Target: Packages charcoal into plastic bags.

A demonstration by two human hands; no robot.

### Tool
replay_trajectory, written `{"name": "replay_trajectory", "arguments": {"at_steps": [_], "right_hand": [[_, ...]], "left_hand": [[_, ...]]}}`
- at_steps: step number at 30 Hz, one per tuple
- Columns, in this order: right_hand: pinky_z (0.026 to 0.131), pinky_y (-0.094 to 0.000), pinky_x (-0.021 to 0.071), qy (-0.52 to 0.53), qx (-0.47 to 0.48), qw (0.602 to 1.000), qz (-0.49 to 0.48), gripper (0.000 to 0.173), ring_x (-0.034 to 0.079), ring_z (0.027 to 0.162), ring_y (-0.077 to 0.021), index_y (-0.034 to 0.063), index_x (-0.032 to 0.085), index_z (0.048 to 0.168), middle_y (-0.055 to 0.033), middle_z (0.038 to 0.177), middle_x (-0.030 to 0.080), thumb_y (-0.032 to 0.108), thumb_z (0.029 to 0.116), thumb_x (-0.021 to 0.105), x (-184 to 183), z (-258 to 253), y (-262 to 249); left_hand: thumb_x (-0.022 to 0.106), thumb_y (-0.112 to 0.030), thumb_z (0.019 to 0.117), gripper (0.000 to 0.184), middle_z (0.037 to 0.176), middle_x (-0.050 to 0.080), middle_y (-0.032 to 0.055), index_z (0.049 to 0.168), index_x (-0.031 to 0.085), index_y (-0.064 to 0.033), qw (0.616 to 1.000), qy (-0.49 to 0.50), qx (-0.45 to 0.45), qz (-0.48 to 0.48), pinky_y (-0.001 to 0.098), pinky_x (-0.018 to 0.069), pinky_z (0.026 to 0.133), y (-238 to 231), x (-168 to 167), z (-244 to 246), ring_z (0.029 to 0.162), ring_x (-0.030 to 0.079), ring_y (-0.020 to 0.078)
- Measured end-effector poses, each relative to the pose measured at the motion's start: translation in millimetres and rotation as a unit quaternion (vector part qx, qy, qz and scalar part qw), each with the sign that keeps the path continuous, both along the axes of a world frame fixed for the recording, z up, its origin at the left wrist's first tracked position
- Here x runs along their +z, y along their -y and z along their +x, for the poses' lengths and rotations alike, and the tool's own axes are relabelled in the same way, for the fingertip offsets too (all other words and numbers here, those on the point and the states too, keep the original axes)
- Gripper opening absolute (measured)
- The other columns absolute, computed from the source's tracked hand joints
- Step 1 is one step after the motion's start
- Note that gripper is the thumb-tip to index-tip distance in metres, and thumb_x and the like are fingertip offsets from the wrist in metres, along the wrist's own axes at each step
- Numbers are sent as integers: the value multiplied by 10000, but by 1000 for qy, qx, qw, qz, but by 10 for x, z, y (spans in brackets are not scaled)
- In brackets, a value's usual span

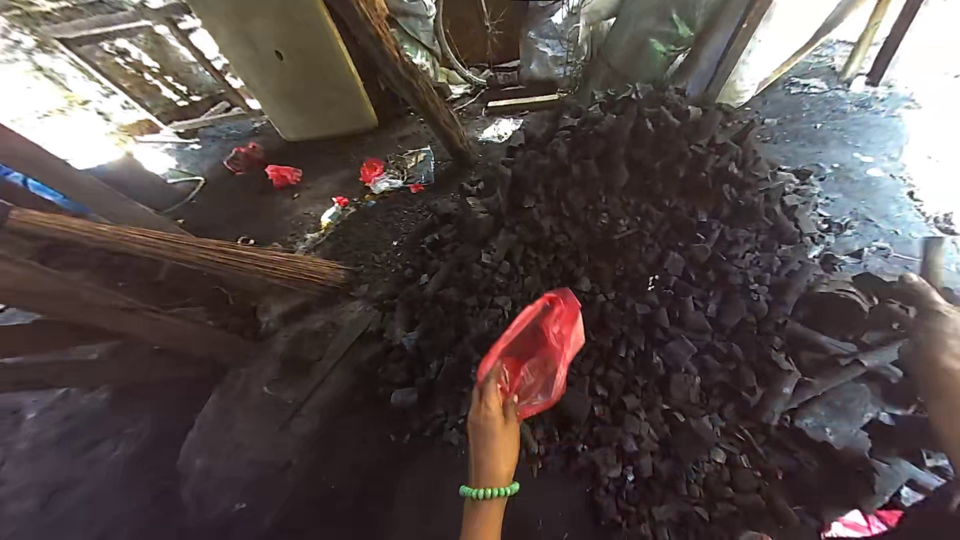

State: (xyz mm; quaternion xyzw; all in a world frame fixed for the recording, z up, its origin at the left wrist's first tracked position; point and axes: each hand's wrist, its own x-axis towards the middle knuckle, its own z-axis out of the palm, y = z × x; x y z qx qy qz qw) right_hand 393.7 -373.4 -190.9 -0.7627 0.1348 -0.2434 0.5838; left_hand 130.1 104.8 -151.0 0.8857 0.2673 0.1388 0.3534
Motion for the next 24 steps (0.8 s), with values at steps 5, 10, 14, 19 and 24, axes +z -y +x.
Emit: {"name": "replay_trajectory", "arguments": {"at_steps": [5,10,14,19,24], "right_hand": [[1015,-709,443,-84,278,891,-349,705,514,1278,-551,-39,503,1437,-366,1409,496,216,867,832,-215,-212,-1068],[1019,-845,268,-288,253,831,-404,995,281,1425,-630,206,372,1596,-316,1675,32,393,772,898,-866,-565,-1995],[937,-702,485,-263,275,817,-434,808,355,1379,-613,173,540,1466,-349,1616,207,345,765,903,-942,-879,-2084],[964,-661,488,-276,377,762,-449,831,386,1401,-549,273,496,1507,-260,1675,149,298,777,892,-1138,-1093,-1978],[995,-619,490,-325,349,759,-444,808,359,1420,-545,262,502,1504,-281,1667,142,341,796,883,-1119,-1176,-2256]], "left_hand": [[658,18,914,559,1367,546,345,1447,497,66,999,32,27,-5,561,449,1064,0,-53,34,1250,567,465],[671,-6,917,519,1404,522,340,1416,542,54,999,7,42,7,533,459,1066,9,-114,38,1265,564,451],[662,23,910,512,1470,450,350,1408,546,56,998,-10,51,16,529,476,1054,-19,-147,45,1285,546,466],[656,55,894,498,1552,364,326,1385,570,47,998,-14,49,22,526,500,1026,23,-133,54,1313,531,460],[662,100,856,524,1661,200,251,1371,589,32,999,-2,41,15,493,530,989,25,-179,50,1329,535,419]]}}
